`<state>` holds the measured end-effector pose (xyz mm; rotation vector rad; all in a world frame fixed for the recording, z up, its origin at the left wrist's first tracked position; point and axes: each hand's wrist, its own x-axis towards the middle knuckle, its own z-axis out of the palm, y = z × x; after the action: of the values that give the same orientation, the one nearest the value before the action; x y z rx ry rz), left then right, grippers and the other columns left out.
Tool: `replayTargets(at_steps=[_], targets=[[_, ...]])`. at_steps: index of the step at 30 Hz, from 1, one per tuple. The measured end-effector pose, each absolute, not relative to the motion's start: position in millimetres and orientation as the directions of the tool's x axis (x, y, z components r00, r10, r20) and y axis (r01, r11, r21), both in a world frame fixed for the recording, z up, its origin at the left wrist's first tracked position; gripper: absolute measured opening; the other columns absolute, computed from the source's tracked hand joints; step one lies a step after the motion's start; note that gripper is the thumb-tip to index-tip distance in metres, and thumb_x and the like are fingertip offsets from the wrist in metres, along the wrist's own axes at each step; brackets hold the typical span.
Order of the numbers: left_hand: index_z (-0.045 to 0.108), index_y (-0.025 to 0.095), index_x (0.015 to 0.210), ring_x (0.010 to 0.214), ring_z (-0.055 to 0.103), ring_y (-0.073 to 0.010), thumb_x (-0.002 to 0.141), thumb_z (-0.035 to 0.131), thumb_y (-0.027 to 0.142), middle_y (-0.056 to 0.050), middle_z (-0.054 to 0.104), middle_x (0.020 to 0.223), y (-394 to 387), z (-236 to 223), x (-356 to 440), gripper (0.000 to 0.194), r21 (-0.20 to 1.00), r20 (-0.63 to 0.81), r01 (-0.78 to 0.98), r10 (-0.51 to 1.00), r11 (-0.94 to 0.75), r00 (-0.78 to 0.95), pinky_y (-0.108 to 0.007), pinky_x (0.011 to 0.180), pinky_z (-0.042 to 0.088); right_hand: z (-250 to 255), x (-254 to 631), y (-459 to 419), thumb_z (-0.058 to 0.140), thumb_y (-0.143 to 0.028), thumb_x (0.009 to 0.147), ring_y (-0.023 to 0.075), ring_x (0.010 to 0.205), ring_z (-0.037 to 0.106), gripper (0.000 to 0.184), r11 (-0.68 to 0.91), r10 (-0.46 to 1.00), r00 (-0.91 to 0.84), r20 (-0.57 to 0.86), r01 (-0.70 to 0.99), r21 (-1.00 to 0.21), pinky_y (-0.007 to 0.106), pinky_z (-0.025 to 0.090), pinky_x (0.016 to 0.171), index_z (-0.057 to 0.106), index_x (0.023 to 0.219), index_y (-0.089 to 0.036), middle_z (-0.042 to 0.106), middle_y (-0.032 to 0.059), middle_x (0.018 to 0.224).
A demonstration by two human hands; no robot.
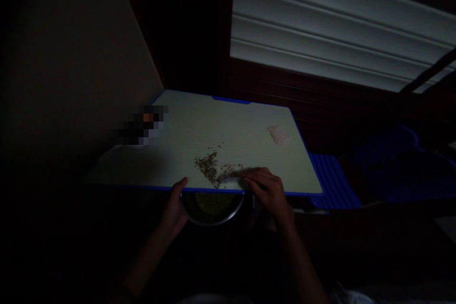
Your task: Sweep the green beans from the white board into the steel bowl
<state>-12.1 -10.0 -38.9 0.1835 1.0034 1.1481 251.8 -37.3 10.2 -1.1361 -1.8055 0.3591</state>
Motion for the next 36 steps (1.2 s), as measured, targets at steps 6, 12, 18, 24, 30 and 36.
replayTargets(at_steps=[6,12,18,24,30,36], targets=[[0.075,0.016,0.107,0.112,0.071,-0.027,0.088,0.068,0.035,-0.011,0.08,0.108,-9.6,-37.9,-11.0,0.028,0.591,-0.56,-0.683,0.827,0.43,0.037,-0.039,0.102,0.056,10.5,253.3,-39.1,0.069,-0.027,0.094,0.0231,0.091,0.075,0.015,0.518,0.822,-0.1,0.561,0.543,-0.661,0.041,0.059,0.083,0.08,0.104,-0.029,0.082,0.0042,0.099],[0.074,0.015,0.112,0.112,0.071,-0.0259,0.089,0.067,0.035,-0.01,0.079,0.111,-9.3,-39.6,-11.4,0.031,0.595,-0.551,-0.679,0.833,0.429,0.044,-0.039,0.101,0.056,9.2,254.2,-41.1,0.069,-0.027,0.094,0.0227,0.086,0.074,0.013,0.477,0.829,-0.034,0.558,0.564,-0.674,0.038,0.059,0.078,0.079,0.1,-0.027,0.08,0.0044,0.093],[0.074,0.015,0.108,0.111,0.072,-0.0258,0.09,0.066,0.034,-0.01,0.08,0.107,-9.2,-36.6,-11.5,0.027,0.594,-0.567,-0.676,0.823,0.437,0.033,-0.039,0.101,0.056,8.8,255.1,-41.1,0.069,-0.028,0.093,0.0227,0.084,0.073,0.013,0.463,0.838,-0.035,0.544,0.573,-0.676,0.037,0.058,0.075,0.08,0.099,-0.027,0.08,0.0047,0.091],[0.075,0.016,0.103,0.11,0.072,-0.0264,0.09,0.066,0.034,-0.01,0.08,0.105,-9.3,-35.1,-10.5,0.024,0.594,-0.567,-0.677,0.823,0.435,0.031,-0.04,0.1,0.056,9.1,254.6,-41.9,0.07,-0.027,0.092,0.0218,0.08,0.072,0.01,0.478,0.834,-0.046,0.55,0.558,-0.678,0.036,0.057,0.073,0.079,0.097,-0.027,0.079,0.0039,0.087],[0.074,0.016,0.11,0.107,0.073,-0.0256,0.09,0.066,0.031,-0.01,0.079,0.109,-9.1,-35.3,-10.2,0.027,0.598,-0.559,-0.686,0.829,0.414,0.013,-0.039,0.1,0.056,11.1,254.3,-43.2,0.072,-0.025,0.091,0.0198,0.075,0.071,0.009,0.498,0.832,-0.069,0.551,0.531,-0.686,0.033,0.057,0.068,0.079,0.096,-0.026,0.078,0.0032,0.083],[0.074,0.016,0.108,0.108,0.073,-0.0272,0.088,0.067,0.033,-0.011,0.08,0.108,-8.6,-37.4,-10.4,0.027,0.595,-0.563,-0.685,0.826,0.42,0.018,-0.041,0.1,0.057,10.4,252.6,-42.3,0.07,-0.026,0.093,0.0215,0.083,0.073,0.013,0.502,0.832,-0.078,0.549,0.524,-0.688,0.037,0.058,0.074,0.079,0.102,-0.028,0.08,0.0041,0.091]])
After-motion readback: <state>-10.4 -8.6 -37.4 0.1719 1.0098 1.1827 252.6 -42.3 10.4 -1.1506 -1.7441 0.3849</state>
